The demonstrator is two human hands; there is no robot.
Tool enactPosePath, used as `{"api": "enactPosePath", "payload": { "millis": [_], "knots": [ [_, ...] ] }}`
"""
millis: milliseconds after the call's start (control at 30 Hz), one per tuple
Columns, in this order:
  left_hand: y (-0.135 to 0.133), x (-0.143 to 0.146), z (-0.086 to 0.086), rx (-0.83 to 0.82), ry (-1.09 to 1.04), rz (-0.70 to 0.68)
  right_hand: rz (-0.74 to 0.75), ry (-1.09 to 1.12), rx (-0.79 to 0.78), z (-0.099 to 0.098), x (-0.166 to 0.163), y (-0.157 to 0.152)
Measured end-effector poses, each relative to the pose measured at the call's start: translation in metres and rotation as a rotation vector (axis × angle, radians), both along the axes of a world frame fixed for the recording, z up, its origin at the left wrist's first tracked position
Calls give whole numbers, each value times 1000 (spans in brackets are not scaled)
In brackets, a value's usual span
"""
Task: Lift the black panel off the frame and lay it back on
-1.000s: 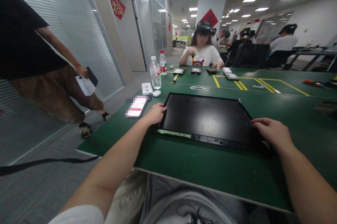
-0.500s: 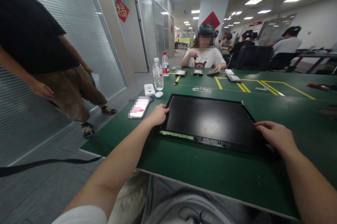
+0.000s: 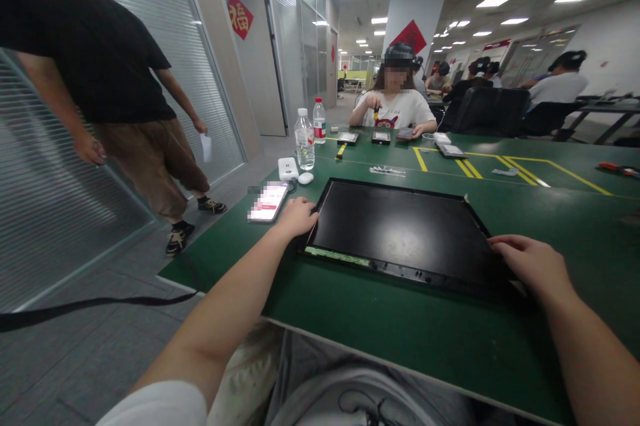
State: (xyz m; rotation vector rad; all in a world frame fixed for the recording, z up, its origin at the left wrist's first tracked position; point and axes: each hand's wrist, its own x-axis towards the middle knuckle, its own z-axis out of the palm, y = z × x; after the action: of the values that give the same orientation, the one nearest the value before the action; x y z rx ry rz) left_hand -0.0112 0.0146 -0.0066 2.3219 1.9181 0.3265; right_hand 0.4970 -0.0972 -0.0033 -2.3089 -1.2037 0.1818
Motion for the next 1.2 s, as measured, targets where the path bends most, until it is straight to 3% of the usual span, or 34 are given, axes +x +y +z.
{"api": "enactPosePath", "payload": {
  "millis": [233, 400, 600, 733, 1000, 1200],
  "knots": [
    [8, 0, -7, 40, -97, -74, -8, 2, 69, -5, 4, 2],
    [3, 3, 2, -10, -383, -50, -4, -5, 49, -7, 7, 3],
    [-8, 13, 13, -187, -937, 160, -22, 4, 21, -3, 3, 1],
    [-9, 19, 15, -306, -1193, 297, -21, -2, 24, -4, 5, 3],
    [-5, 23, 14, -409, -1331, 372, -8, -30, 38, -10, 12, 5],
    [-3, 22, 12, -525, -1488, 299, -16, -9, 26, -6, 6, 3]
  ]
}}
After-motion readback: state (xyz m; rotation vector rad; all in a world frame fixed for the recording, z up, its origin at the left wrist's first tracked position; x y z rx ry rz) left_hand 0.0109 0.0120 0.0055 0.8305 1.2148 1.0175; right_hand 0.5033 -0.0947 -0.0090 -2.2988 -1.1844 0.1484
